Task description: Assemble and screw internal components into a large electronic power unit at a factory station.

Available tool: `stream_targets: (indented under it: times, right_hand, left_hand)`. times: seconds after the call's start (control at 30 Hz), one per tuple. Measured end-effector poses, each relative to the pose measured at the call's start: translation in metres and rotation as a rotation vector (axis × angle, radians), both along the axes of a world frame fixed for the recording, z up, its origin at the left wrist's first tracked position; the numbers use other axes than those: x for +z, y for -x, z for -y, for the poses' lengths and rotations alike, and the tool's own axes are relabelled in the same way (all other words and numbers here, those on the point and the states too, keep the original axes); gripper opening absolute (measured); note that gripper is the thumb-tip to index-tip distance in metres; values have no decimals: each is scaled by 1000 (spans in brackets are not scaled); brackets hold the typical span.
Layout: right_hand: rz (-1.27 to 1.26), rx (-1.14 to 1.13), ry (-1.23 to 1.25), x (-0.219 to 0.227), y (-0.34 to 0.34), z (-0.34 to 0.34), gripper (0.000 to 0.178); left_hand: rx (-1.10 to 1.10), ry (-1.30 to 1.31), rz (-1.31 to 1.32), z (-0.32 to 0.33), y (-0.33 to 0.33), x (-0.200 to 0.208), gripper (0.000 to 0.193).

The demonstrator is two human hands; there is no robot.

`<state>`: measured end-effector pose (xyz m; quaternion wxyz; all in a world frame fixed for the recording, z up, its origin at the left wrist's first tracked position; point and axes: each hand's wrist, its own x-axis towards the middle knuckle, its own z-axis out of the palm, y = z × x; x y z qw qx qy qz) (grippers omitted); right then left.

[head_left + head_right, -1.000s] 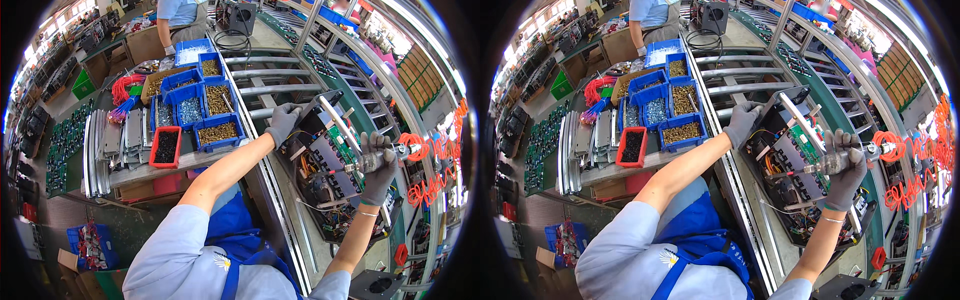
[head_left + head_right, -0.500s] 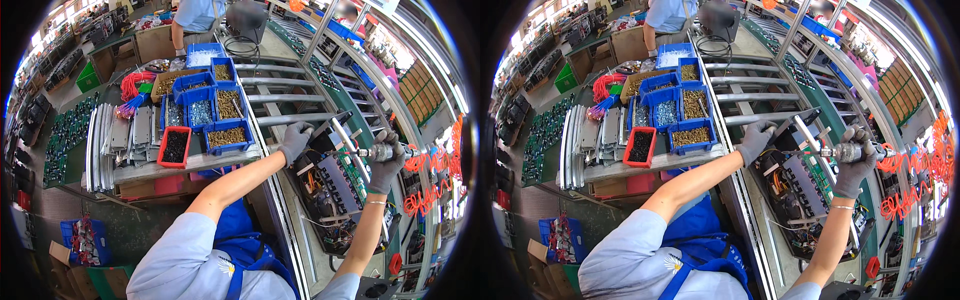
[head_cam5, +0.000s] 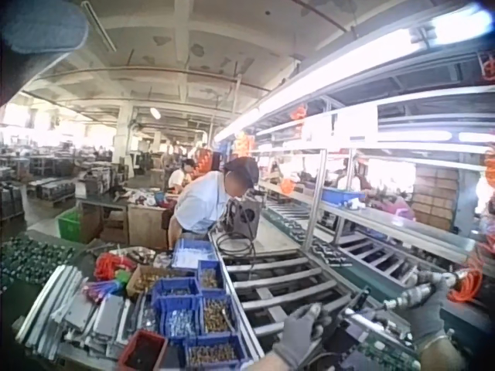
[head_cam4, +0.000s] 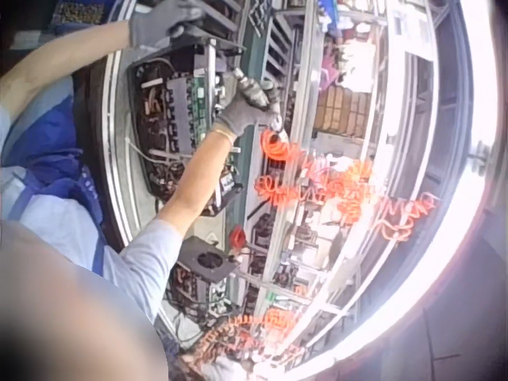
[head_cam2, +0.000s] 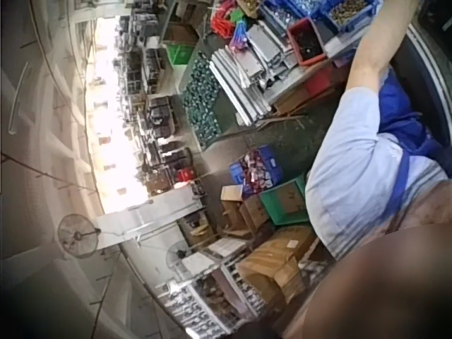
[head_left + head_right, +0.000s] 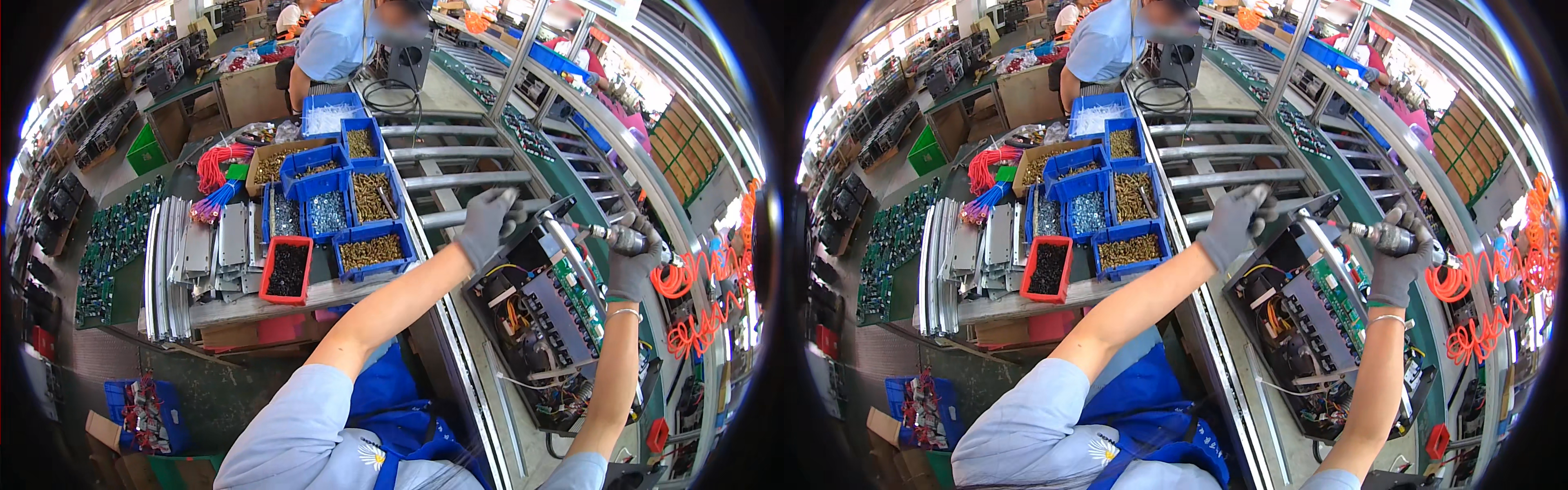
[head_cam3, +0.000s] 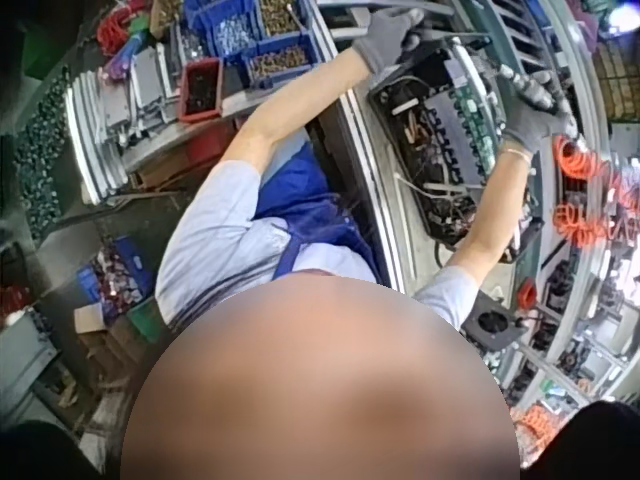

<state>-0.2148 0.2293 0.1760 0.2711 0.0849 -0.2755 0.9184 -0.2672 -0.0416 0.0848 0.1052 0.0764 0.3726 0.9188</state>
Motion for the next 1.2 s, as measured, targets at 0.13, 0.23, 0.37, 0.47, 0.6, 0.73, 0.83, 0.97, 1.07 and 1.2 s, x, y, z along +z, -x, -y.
stream_targets:
  times: [0.13,0.23,0.37,0.47,0.6,0.73,0.83,0.97,1.07,1.2]
  right_hand:
    - [21,-145,-62,-5,4,-18,18]
    - [123,-81,-244,4,-7,-12,29]
    - [67,-142,-144,4,-1,3,31]
    - [-70,-233,-11,6,4,7,23]
    - [-124,-219,75,6,-5,4,22]
    - [-98,-302,135,12,-8,11,23]
    - [-131,-281,117,11,-5,6,26]
    - [-129,-272,137,10,-6,-4,30]
    - [-93,-219,168,14,-7,6,28]
    - [-80,-244,157,15,-7,6,24]
  left_hand:
    - [-252,-191,206,-13,-10,31,22]
    - [-283,-196,186,-20,7,28,17]
    - [-231,-123,92,-18,18,47,8]
    - [-284,-13,58,-18,24,59,17]
    - [-247,148,27,-31,6,77,18]
    - [-187,180,60,-36,9,77,18]
    - [-165,140,52,-35,6,77,18]
    - [-318,116,41,-44,7,77,12]
    - [-328,22,85,-42,9,71,10]
    - [-327,-45,79,-40,4,70,12]
